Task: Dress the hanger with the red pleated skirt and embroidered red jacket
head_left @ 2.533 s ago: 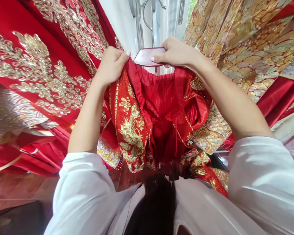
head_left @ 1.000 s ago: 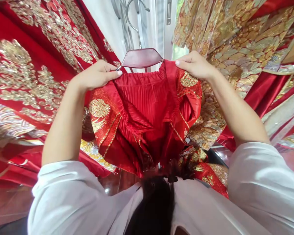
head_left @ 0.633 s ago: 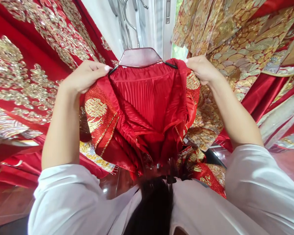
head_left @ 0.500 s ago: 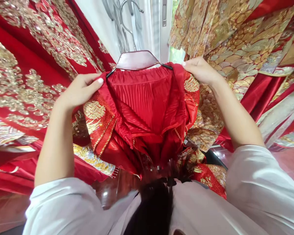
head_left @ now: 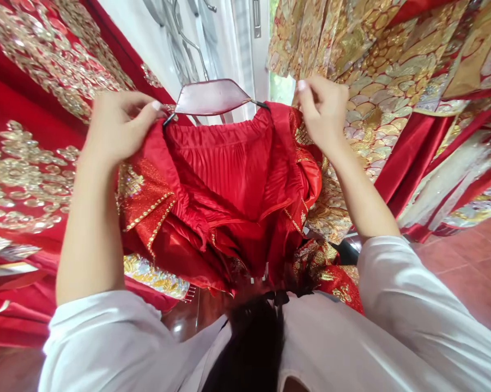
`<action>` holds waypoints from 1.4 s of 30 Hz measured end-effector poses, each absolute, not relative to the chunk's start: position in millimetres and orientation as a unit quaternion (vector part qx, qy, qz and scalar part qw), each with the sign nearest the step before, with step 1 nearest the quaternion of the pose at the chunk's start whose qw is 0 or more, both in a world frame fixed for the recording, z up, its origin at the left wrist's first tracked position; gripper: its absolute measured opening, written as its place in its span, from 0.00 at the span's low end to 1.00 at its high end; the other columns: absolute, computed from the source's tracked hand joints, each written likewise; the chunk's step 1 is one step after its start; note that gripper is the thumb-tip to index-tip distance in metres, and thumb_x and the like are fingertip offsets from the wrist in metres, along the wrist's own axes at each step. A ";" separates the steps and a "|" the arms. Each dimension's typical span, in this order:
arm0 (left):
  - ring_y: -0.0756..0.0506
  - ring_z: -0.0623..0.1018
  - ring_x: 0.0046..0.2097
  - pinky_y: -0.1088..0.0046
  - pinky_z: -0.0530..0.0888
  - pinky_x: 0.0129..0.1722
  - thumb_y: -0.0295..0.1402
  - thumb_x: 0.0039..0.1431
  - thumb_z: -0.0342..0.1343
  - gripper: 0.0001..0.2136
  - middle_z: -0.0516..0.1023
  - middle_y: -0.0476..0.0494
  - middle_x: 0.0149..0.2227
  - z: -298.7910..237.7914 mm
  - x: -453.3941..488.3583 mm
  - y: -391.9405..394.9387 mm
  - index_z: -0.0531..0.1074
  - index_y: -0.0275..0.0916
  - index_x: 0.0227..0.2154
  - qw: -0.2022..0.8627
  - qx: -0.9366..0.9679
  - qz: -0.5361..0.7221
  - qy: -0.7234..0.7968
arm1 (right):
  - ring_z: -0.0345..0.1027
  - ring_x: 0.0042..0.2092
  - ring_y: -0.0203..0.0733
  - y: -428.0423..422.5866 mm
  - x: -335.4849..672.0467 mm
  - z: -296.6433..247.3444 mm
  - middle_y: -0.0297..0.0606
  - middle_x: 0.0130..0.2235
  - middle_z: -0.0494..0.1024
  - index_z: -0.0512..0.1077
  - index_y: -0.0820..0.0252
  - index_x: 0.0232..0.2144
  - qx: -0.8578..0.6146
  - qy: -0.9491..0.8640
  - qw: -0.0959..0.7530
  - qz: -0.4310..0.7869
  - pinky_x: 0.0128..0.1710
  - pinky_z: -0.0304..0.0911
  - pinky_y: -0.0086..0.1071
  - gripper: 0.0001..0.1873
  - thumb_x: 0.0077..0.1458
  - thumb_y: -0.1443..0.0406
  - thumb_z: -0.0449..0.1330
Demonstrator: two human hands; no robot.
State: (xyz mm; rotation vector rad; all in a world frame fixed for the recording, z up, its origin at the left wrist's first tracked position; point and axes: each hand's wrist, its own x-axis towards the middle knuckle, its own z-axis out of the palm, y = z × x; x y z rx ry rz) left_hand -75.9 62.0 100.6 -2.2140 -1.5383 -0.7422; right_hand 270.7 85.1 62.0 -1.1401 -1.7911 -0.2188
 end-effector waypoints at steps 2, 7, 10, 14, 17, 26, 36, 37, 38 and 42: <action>0.50 0.74 0.36 0.69 0.71 0.43 0.45 0.61 0.41 0.23 0.73 0.49 0.32 102.5 -55.1 42.9 0.74 0.31 0.40 0.237 -0.760 -0.326 -0.510 | 0.57 0.34 0.38 60.7 275.2 47.8 0.40 0.30 0.67 0.65 0.62 0.30 -0.506 -0.699 0.484 -0.145 0.40 0.55 0.32 0.16 0.63 0.61 0.43; 0.38 0.67 0.55 0.59 0.62 0.56 0.39 0.61 0.47 0.17 0.70 0.42 0.52 109.7 12.5 28.6 0.71 0.41 0.49 0.290 -0.836 -0.276 -0.376 | 0.59 0.48 0.50 10.2 275.3 -8.2 0.49 0.47 0.66 0.65 0.63 0.49 -0.563 -0.740 0.319 -0.184 0.47 0.58 0.43 0.18 0.55 0.68 0.50; 0.35 0.59 0.61 0.55 0.48 0.63 0.40 0.60 0.49 0.22 0.62 0.39 0.59 114.5 47.9 48.1 0.64 0.40 0.57 0.306 -0.863 -0.219 -0.337 | 0.58 0.49 0.53 10.9 281.5 -29.9 0.52 0.50 0.64 0.63 0.63 0.52 -0.616 -0.710 0.282 -0.190 0.45 0.58 0.44 0.23 0.53 0.72 0.49; 0.35 0.71 0.49 0.51 0.60 0.53 0.39 0.64 0.43 0.18 0.76 0.36 0.42 117.8 73.8 75.8 0.75 0.38 0.45 0.307 -0.847 -0.134 -0.413 | 0.62 0.38 0.43 22.2 304.8 -37.8 0.45 0.34 0.68 0.67 0.63 0.31 -0.613 -0.694 0.338 -0.169 0.40 0.59 0.36 0.10 0.53 0.74 0.47; 0.36 0.73 0.43 0.57 0.65 0.37 0.42 0.65 0.38 0.22 0.77 0.34 0.34 118.9 77.4 83.5 0.78 0.39 0.37 0.306 -0.840 -0.121 -0.432 | 0.61 0.33 0.41 15.6 314.5 -46.4 0.43 0.28 0.66 0.63 0.62 0.24 -0.613 -0.640 0.402 -0.231 0.37 0.57 0.35 0.12 0.54 0.74 0.44; 0.34 0.75 0.44 0.59 0.65 0.35 0.38 0.66 0.40 0.21 0.77 0.30 0.39 118.5 78.0 80.1 0.77 0.33 0.41 0.344 -0.833 -0.082 -0.426 | 0.64 0.31 0.39 -19.5 282.6 -12.9 0.41 0.32 0.70 0.66 0.61 0.39 -0.599 -0.687 0.387 -0.141 0.35 0.58 0.33 0.10 0.58 0.68 0.47; 0.30 0.77 0.44 0.61 0.68 0.33 0.38 0.67 0.42 0.21 0.77 0.24 0.39 119.3 78.4 73.3 0.76 0.26 0.40 0.390 -0.821 -0.067 -0.412 | 0.60 0.29 0.35 55.0 256.4 62.0 0.39 0.26 0.64 0.61 0.62 0.29 -0.599 -0.652 0.456 0.089 0.37 0.62 0.35 0.08 0.59 0.70 0.46; 0.30 0.77 0.44 0.62 0.68 0.32 0.38 0.67 0.42 0.21 0.77 0.24 0.38 119.1 78.5 74.1 0.77 0.26 0.40 0.393 -0.820 -0.065 -0.410 | 0.56 0.26 0.32 56.7 264.3 76.9 0.36 0.24 0.62 0.60 0.62 0.26 -0.584 -0.639 0.486 0.123 0.35 0.62 0.34 0.09 0.58 0.72 0.45; 0.30 0.77 0.43 0.62 0.67 0.32 0.38 0.67 0.42 0.21 0.77 0.24 0.38 118.7 78.6 74.8 0.77 0.25 0.39 0.395 -0.820 -0.064 -0.408 | 0.54 0.24 0.30 56.2 271.0 89.9 0.34 0.23 0.60 0.59 0.62 0.25 -0.561 -0.635 0.515 0.129 0.34 0.62 0.33 0.10 0.57 0.72 0.44; 0.28 0.77 0.43 0.61 0.66 0.32 0.37 0.67 0.43 0.22 0.77 0.22 0.38 117.4 79.1 76.1 0.76 0.22 0.39 0.393 -0.823 -0.072 -0.404 | 0.64 0.34 0.37 42.2 269.3 92.9 0.40 0.29 0.66 0.66 0.67 0.29 -0.545 -0.715 0.437 -0.038 0.45 0.62 0.41 0.06 0.56 0.70 0.51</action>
